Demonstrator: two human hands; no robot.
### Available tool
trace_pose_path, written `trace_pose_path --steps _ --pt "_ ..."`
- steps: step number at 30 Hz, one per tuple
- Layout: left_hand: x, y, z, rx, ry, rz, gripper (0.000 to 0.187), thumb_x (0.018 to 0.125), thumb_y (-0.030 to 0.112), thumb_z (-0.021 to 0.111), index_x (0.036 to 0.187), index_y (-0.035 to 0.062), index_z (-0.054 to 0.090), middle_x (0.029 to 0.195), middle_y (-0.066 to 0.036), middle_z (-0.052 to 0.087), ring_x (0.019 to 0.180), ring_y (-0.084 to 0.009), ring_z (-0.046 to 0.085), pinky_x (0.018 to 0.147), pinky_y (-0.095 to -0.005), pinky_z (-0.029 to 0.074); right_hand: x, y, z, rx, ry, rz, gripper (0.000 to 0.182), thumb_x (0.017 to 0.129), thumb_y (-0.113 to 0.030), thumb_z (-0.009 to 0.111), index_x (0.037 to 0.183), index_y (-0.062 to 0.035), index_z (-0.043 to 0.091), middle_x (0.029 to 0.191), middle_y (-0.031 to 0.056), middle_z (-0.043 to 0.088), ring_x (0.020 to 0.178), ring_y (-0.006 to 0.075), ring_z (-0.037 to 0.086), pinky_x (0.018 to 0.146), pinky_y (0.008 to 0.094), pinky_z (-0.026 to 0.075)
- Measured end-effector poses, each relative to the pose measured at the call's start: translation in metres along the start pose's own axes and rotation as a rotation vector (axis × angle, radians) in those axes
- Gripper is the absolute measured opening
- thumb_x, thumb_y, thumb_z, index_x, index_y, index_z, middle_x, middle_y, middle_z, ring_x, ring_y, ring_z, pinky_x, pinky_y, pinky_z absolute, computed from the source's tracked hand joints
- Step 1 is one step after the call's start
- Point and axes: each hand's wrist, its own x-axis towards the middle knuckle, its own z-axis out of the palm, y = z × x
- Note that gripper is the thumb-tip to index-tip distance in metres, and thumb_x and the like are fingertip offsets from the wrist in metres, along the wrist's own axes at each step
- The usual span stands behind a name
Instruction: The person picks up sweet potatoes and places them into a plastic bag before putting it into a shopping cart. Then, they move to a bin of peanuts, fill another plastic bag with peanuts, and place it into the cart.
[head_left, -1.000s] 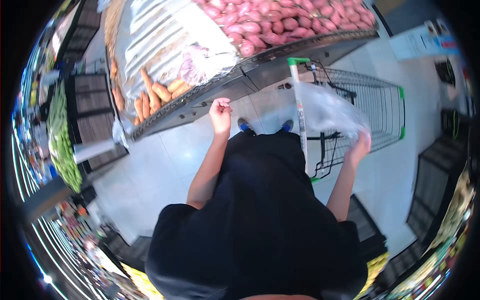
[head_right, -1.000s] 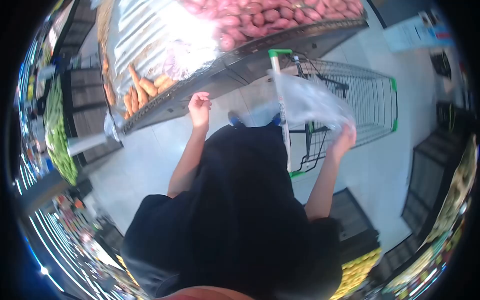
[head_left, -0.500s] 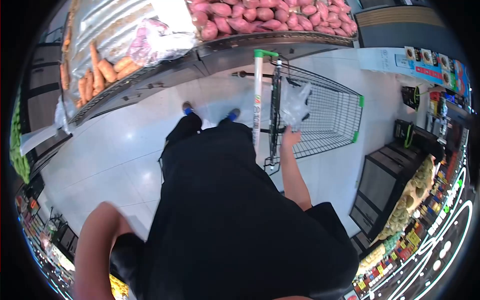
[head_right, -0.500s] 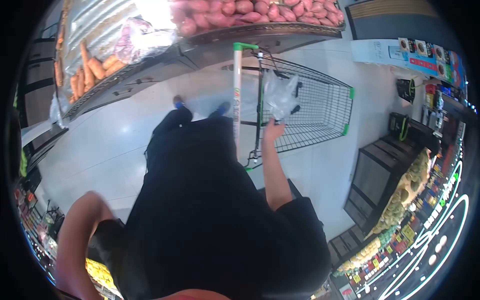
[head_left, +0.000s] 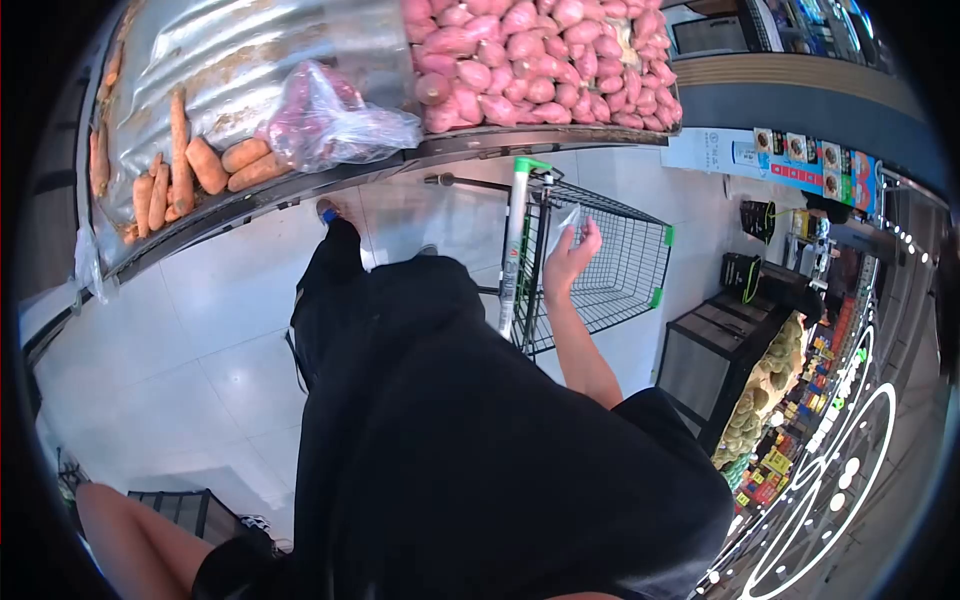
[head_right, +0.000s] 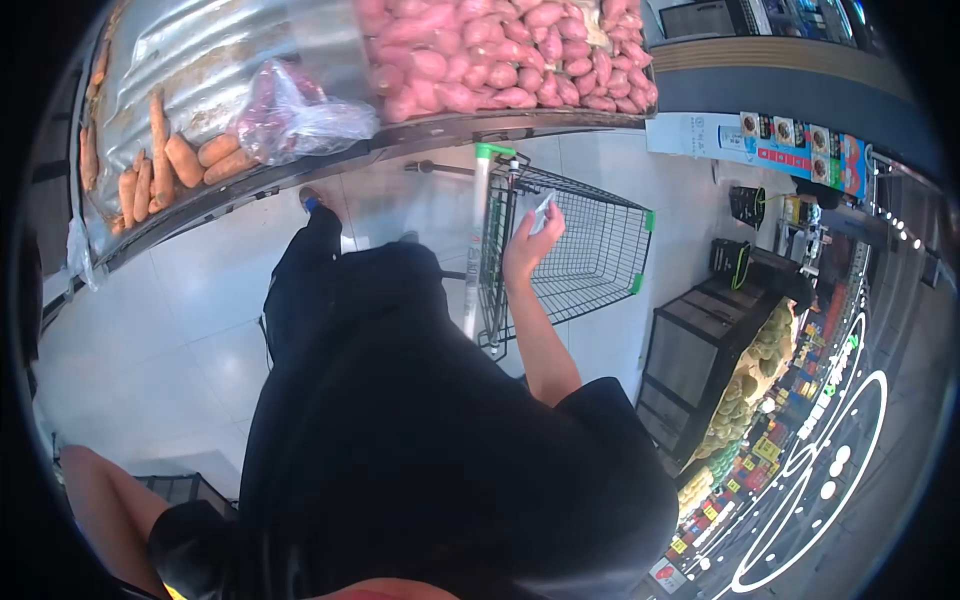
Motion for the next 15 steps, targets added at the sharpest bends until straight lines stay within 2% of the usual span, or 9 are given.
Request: trace_pose_path --steps 1,3,5,6,7,9,13,15 --pt "0.003 -0.002 -0.007 -0.004 0.002 -0.012 0.011 0.082 0.007 0.064 0.091 0.0014 0.061 0.087 -0.006 0.061 0.079 -0.0172 0.060 0.072 -0.0323 0.050 0.004 -0.015 0.010 -0.001 -0.006 -0.004 0.035 0.091 -0.006 0.053 0.124 0.0042 0.045 0.121 0.0178 0.044 0.112 0.0288 0.045 0.099 0.0372 0.037" --pt "0.009 -0.007 -0.016 -0.018 -0.002 -0.027 0.013 0.082 0.008 0.065 0.092 0.0014 0.061 0.087 -0.006 0.061 0.079 -0.0173 0.060 0.073 -0.0323 0.050 0.007 -0.046 0.035 0.140 -0.163 -0.234 0.029 0.092 -0.005 0.055 0.120 0.0008 0.051 0.107 0.0104 0.052 0.097 0.0201 0.052 0.087 0.0313 0.043" --pt "0.022 -0.013 -0.007 -0.035 -0.011 -0.041 0.014 0.081 0.008 0.066 0.093 0.0014 0.060 0.088 -0.006 0.061 0.080 -0.0175 0.060 0.073 -0.0323 0.049 0.007 -0.078 0.063 0.216 -0.356 -0.290 0.022 0.090 -0.004 0.058 0.111 0.0005 0.057 0.096 0.0066 0.056 0.084 0.0164 0.054 0.076 0.0281 0.046" --pt "0.029 -0.011 0.001 -0.045 -0.019 -0.048 0.015 0.081 0.009 0.066 0.093 0.0014 0.060 0.088 -0.007 0.061 0.080 -0.0175 0.060 0.073 -0.0323 0.049 0.003 -0.097 0.076 0.261 -0.453 -0.243 0.020 0.090 -0.007 0.061 0.108 0.0006 0.059 0.092 0.0055 0.057 0.079 0.0133 0.053 0.072 0.0261 0.046" --pt "0.035 -0.009 0.007 -0.055 -0.024 -0.054 0.016 0.081 0.009 0.066 0.094 0.0014 0.060 0.088 -0.007 0.061 0.081 -0.0176 0.060 0.073 -0.0323 0.049 0.001 -0.115 0.090 0.261 -0.451 -0.239 0.020 0.090 -0.007 0.061 0.108 0.0006 0.059 0.092 0.0055 0.057 0.079 0.0133 0.053 0.072 0.0261 0.046" --pt "0.045 -0.005 0.022 -0.078 -0.035 -0.067 0.017 0.081 0.009 0.067 0.095 0.0014 0.060 0.089 -0.007 0.061 0.081 -0.0177 0.060 0.073 -0.0323 0.049 -0.003 -0.141 0.113 0.253 -0.623 -0.083 0.025 0.089 -0.017 0.064 0.107 -0.0011 0.058 0.093 0.0107 0.057 0.082 0.0193 0.056 0.074 0.0311 0.046" --pt "0.064 0.009 0.048 -0.098 -0.052 -0.099 0.020 0.080 0.010 0.068 0.096 0.0014 0.060 0.090 -0.007 0.061 0.083 -0.0180 0.060 0.074 -0.0323 0.049 -0.009 -0.151 0.152 0.261 -0.636 0.052 0.024 0.088 -0.019 0.064 0.102 -0.0002 0.058 0.088 0.0107 0.056 0.078 0.0220 0.055 0.072 0.0324 0.045" --pt "0.072 0.023 0.082 -0.112 -0.053 -0.109 0.022 0.079 0.011 0.068 0.097 0.0014 0.060 0.091 -0.007 0.061 0.083 -0.0182 0.060 0.074 -0.0323 0.049 -0.007 -0.169 0.150 0.116 -0.552 -0.256 0.022 0.088 -0.017 0.066 0.095 0.0016 0.058 0.084 0.0064 0.052 0.068 0.0136 0.047 0.064 0.0266 0.042"
